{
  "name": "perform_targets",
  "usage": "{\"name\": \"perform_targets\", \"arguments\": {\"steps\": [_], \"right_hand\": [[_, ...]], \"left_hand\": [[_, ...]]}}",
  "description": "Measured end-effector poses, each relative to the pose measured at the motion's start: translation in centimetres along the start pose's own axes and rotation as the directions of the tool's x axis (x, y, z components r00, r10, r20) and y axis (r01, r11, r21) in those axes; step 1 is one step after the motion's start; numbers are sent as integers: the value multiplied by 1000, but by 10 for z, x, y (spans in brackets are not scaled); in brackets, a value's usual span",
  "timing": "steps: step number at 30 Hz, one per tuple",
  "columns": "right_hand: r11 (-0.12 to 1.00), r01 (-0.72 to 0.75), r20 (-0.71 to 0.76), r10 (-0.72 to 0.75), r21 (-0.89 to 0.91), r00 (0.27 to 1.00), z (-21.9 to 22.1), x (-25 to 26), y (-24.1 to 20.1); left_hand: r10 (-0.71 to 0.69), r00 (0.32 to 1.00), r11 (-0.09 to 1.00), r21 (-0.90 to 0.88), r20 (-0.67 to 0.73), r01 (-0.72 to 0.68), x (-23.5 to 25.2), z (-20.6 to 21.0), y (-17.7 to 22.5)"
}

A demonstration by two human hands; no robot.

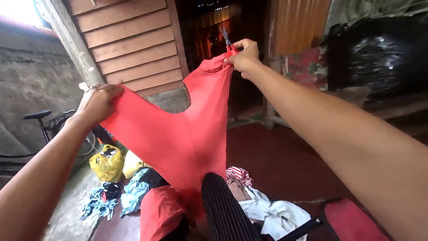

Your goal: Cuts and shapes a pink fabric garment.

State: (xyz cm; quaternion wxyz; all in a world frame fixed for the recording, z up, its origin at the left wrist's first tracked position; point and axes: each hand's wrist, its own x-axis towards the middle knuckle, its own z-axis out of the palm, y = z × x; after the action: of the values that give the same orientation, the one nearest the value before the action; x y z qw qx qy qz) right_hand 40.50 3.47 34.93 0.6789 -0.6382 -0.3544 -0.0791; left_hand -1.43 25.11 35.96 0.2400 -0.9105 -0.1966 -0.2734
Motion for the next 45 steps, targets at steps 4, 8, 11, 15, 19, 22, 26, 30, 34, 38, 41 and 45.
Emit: {"name": "perform_targets", "arguments": {"steps": [4, 8, 11, 15, 19, 22, 26, 30, 34, 38, 41, 45], "right_hand": [[1000, -5, -9, 5, -6, 1000, -1, 1, -1], [1000, -4, -12, 4, -23, 1000, -3, 1, -2], [1000, -8, -12, 8, -12, 1000, -5, 1, 0], [1000, -6, -18, 6, -3, 1000, -10, 0, 4], [1000, -20, -26, 20, -1, 999, -15, 1, 8], [1000, -28, -33, 28, 2, 999, -17, 3, 11], [999, -34, -37, 34, 7, 999, -19, 2, 12], [999, -31, -41, 32, 18, 999, -21, 3, 13], [999, -35, -39, 36, 34, 999, -24, -2, 14], [996, -32, 8, 32, 83, 999, -27, -18, 14], [997, -34, 44, 30, 72, 999, -34, -33, 17], [995, -57, 41, 54, 82, 998, -47, -42, 28]], "left_hand": [[-10, 1000, 1000, -21, -7, 10, -3, 2, 0], [6, 1000, 1000, -15, -23, -6, -5, 5, 0], [9, 1000, 1000, -24, -24, -10, -7, 7, -1], [26, 999, 998, -48, -22, -27, -10, 7, 1], [27, 1000, 998, -58, 2, -27, -12, 10, 1], [21, 999, 997, -75, 25, -19, -13, 15, 2], [25, 999, 995, -97, 38, -21, -16, 22, 4], [20, 998, 995, -103, 60, -14, -18, 26, 5], [36, 997, 993, -116, 69, -28, -20, 30, 7], [45, 994, 990, -138, 95, -32, -31, 33, 18], [58, 992, 980, -195, 115, -35, -48, 37, 35], [73, 984, 971, -235, 159, -34, -75, 51, 64]]}}
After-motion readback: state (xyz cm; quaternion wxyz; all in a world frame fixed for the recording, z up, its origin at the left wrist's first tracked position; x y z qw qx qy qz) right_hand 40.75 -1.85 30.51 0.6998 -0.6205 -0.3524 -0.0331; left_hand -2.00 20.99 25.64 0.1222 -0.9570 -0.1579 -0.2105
